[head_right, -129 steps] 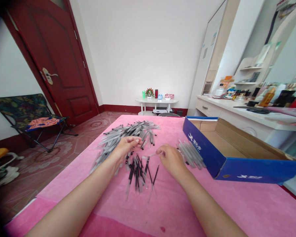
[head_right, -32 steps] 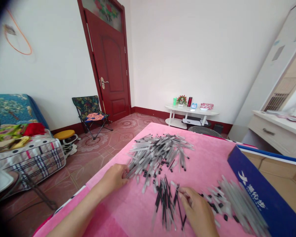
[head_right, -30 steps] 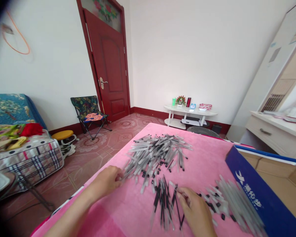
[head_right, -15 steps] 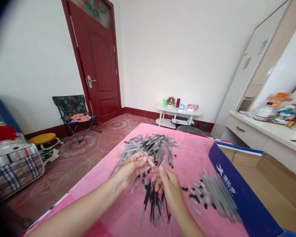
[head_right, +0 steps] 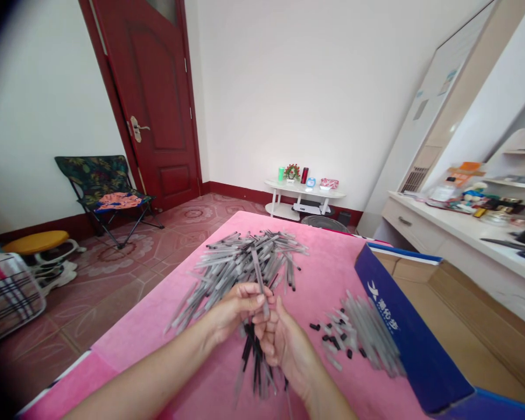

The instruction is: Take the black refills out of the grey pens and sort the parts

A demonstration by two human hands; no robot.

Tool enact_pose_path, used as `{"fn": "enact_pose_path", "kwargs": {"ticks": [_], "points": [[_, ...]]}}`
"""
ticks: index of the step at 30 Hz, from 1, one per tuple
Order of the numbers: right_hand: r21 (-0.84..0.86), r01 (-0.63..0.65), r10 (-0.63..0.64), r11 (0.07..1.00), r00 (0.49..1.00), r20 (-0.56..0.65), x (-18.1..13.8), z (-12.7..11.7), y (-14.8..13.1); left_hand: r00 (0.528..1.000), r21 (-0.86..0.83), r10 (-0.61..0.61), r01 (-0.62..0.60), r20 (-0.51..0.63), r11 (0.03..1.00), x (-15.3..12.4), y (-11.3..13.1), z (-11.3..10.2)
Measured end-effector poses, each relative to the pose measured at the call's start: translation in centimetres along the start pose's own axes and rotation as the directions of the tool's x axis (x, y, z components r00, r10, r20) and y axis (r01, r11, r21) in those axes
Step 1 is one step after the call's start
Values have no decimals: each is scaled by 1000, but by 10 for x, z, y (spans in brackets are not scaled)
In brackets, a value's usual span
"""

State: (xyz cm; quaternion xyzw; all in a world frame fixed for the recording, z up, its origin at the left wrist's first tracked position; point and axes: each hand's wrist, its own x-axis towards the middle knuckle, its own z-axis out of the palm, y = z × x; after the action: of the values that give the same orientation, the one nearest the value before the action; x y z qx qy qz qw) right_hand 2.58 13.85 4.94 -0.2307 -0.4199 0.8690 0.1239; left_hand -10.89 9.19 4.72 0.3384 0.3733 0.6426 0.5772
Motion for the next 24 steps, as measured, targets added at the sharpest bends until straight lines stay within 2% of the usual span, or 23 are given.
{"fn": "enact_pose_path", "kwargs": {"ticks": [3, 7, 11, 14, 17, 18, 19, 20, 22, 24], "points": [[-18, 96, -95, 995, 995, 40, -2, 3, 2, 1000, -36, -21, 22, 13, 999, 0, -5, 3], [-134, 234, -234, 963, 972, 19, -6, 6, 6, 999, -104, -1, 7, 52, 995, -4, -9, 12], [-147, 214, -213, 966, 977, 21, -10, 11, 8, 997, -170, 76, -69, 34, 983, -9, -2, 27], [-157, 209, -205, 965, 978, 42, -14, 19, 7, 992, -211, 123, -127, -29, 969, -11, 4, 33], [-324, 226, -245, 919, 969, -19, -16, 24, 3, 989, -248, 95, -122, -117, 961, -13, 4, 36], [-443, 226, -274, 868, 960, -48, -16, 24, 0, 986, -265, 86, -121, -141, 956, -13, 3, 37], [-586, 225, -326, 778, 943, -71, -16, 23, -2, 983, -283, 80, -125, -164, 951, -14, 2, 39], [-733, 219, -398, 644, 914, -77, -16, 22, -5, 980, -302, 76, -130, -186, 944, -13, 0, 40], [-947, 142, -557, 289, 829, -46, -19, 20, -8, 976, -339, 49, -121, -213, 933, -11, -2, 40], [-999, -21, -667, -25, 745, 1, -25, 22, -8, 970, -368, 20, -111, -243, 923, -7, 1, 35]]}}
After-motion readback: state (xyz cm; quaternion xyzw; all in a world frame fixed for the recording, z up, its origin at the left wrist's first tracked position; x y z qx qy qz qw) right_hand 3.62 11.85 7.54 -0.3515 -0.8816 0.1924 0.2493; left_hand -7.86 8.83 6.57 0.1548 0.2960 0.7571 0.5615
